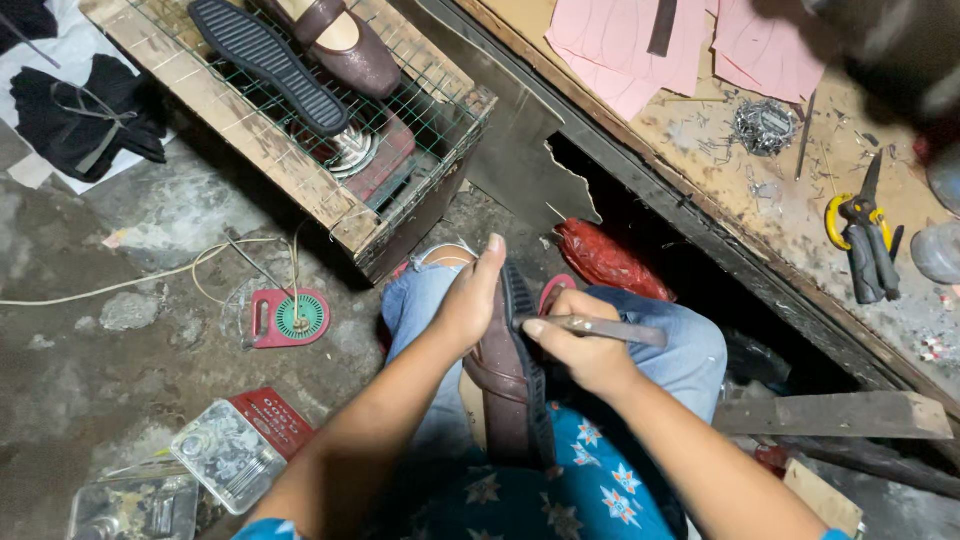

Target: The person picks up a brown shoe and a black sole, then presses them together. They use a hammer to tap along the seam where the sole meets the shoe upper, securing the attachment.

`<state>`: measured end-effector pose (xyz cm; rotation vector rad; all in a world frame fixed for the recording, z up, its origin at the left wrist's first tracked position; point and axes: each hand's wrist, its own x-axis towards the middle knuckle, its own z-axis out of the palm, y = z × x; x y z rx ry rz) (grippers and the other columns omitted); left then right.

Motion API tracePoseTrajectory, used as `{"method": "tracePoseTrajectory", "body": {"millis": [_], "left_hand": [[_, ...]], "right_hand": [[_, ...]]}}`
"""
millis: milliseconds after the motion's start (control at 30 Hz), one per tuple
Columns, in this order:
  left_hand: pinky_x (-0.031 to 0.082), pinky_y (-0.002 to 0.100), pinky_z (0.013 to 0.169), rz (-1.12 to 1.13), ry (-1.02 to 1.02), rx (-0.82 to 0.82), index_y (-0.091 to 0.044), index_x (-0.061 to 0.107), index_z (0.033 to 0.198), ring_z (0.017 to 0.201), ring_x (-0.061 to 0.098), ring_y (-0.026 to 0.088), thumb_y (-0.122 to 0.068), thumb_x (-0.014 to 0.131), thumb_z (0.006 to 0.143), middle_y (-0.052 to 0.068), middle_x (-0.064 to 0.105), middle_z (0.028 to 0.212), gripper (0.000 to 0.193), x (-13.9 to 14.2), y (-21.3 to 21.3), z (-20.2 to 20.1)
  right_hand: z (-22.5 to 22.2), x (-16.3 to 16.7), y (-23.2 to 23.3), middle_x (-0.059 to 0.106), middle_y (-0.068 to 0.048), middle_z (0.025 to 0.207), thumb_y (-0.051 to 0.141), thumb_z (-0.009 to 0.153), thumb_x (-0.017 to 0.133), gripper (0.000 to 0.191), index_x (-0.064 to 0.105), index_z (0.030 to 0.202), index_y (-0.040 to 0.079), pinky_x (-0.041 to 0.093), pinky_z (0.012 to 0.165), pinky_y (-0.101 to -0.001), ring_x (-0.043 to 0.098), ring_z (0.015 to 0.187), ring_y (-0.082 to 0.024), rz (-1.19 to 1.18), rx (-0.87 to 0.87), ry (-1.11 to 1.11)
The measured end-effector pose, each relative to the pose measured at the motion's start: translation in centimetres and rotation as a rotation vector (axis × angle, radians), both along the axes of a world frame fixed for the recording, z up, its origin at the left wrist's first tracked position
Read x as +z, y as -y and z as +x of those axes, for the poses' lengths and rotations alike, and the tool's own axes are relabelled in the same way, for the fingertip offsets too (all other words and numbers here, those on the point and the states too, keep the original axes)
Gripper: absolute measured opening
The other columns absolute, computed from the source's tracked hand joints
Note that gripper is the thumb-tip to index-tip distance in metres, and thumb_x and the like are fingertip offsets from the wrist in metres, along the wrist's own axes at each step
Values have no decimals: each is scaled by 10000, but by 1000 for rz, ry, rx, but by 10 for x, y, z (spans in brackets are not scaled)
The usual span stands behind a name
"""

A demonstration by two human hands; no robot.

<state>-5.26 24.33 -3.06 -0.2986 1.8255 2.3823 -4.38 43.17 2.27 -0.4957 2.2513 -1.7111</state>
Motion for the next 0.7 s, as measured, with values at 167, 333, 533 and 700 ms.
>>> {"method": "tracePoseTrajectory", "body": {"millis": [167, 333, 533, 700], "left_hand": [[474, 367, 975, -361, 180, -70, 107, 674, 1117, 1074, 671, 239, -613, 275, 1020, 239, 726, 1062, 829, 4, -4, -2], [467, 365, 963, -205, 17, -46, 109, 655, 1106, 1066, 638, 231, -625, 261, 1020, 202, 719, 1056, 837, 4, -7, -3], [447, 337, 1012, -120, 7, -96, 96, 640, 1159, 1115, 607, 212, -573, 276, 1048, 178, 685, 1151, 770, 4, -5, -3], [432, 303, 1032, 87, 35, -30, 62, 639, 1194, 1143, 584, 176, -551, 312, 1050, 121, 668, 1218, 710, -2, 1, 1]], "right_hand": [[-21, 12, -7, 534, 8, 611, 142, 815, 822, 370, 503, 635, 88, 408, 503, -290, 475, 571, -85, 183, 142, 33], [-37, 14, -5, 689, -15, 663, 174, 853, 785, 339, 514, 665, 96, 513, 599, -287, 632, 646, -92, -86, 100, 187], [-39, 0, -1, 601, -25, 605, 164, 815, 819, 355, 509, 663, 80, 433, 499, -290, 527, 565, -90, 154, 112, 29], [-37, -6, -8, 562, -15, 555, 184, 848, 756, 328, 493, 671, 100, 454, 472, -300, 520, 474, -107, -280, 75, 456]]}}
